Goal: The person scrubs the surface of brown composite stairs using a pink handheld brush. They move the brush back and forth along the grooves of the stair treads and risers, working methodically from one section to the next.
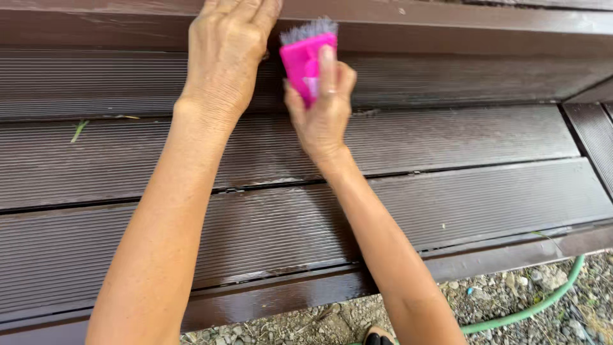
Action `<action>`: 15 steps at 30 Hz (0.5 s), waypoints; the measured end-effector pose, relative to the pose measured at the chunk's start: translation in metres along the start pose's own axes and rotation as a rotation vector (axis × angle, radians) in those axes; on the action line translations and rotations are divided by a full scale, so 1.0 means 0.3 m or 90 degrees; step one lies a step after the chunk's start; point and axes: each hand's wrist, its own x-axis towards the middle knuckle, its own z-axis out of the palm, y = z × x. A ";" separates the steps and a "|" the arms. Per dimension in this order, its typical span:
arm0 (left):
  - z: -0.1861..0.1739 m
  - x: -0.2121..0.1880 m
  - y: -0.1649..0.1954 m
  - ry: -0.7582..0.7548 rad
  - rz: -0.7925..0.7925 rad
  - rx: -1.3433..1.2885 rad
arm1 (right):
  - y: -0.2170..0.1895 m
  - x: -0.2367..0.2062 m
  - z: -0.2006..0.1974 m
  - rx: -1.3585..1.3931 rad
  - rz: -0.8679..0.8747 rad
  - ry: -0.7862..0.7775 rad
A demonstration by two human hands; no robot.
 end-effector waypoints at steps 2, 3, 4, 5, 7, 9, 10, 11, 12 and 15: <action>-0.066 -0.015 -0.061 0.006 0.015 0.028 | -0.014 0.037 -0.061 0.129 0.074 0.085; -0.117 -0.034 -0.113 -0.022 0.000 0.027 | -0.022 0.060 -0.098 0.138 0.054 0.165; -0.164 -0.059 -0.160 -0.051 -0.015 0.024 | -0.029 0.082 -0.134 -0.066 -0.124 0.217; -0.203 -0.086 -0.203 -0.062 -0.041 0.028 | -0.042 0.093 -0.149 -0.047 -0.129 0.223; -0.245 -0.141 -0.277 -0.086 -0.086 0.029 | -0.083 0.087 -0.112 -0.041 -0.137 0.238; -0.215 -0.183 -0.303 -0.058 -0.065 0.073 | -0.146 0.040 0.032 -0.033 -0.129 0.227; -0.195 -0.198 -0.317 -0.042 -0.054 0.097 | -0.178 0.017 0.119 -0.012 -0.117 0.212; -0.180 -0.211 -0.330 -0.047 -0.065 0.095 | -0.219 -0.024 0.222 0.041 -0.087 0.178; -0.160 -0.220 -0.331 -0.054 -0.076 0.088 | -0.260 -0.068 0.313 -0.006 -0.101 0.113; -0.147 -0.231 -0.354 -0.099 -0.104 0.075 | -0.309 -0.109 0.440 -0.123 -0.194 -0.003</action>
